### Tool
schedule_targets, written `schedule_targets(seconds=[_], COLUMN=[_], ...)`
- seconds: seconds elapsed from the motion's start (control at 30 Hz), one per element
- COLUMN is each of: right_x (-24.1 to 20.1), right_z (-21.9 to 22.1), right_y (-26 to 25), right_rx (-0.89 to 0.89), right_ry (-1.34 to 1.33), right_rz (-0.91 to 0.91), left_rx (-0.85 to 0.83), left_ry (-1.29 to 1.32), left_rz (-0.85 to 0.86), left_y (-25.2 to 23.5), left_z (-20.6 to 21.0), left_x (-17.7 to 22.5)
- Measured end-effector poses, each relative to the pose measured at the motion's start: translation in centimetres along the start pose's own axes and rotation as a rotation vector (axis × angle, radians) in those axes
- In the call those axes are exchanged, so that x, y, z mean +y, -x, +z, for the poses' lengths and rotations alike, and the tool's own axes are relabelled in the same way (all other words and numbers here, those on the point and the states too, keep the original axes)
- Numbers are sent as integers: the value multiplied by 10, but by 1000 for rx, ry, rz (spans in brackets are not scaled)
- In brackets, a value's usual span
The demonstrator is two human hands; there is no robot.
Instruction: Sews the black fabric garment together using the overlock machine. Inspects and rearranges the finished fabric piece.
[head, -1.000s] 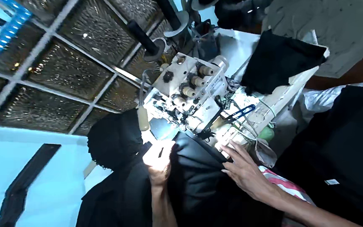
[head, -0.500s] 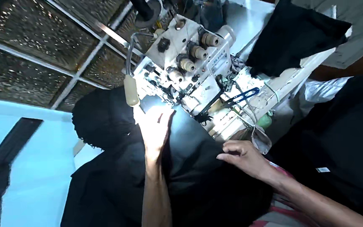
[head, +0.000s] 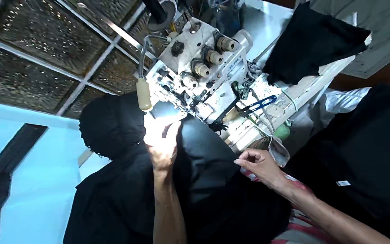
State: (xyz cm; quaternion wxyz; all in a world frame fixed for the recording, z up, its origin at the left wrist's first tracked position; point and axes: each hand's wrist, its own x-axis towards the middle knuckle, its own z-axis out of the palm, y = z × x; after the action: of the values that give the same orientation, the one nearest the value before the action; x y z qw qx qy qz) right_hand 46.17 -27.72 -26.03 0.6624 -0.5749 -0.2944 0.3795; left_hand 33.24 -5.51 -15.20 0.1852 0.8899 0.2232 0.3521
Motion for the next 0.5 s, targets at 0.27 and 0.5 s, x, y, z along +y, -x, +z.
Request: schedule_targets(seconds=[0.27, 0.5], right_x=[8, 5], right_z=[8, 9], right_y=[4, 4], right_rx=[84, 101], right_ry=[154, 243], right_rz=[-213, -160], left_rx=[95, -12], left_ry=[243, -108], left_rz=[63, -47], left_y=[2, -7], left_z=[-5, 6], left_x=[7, 0])
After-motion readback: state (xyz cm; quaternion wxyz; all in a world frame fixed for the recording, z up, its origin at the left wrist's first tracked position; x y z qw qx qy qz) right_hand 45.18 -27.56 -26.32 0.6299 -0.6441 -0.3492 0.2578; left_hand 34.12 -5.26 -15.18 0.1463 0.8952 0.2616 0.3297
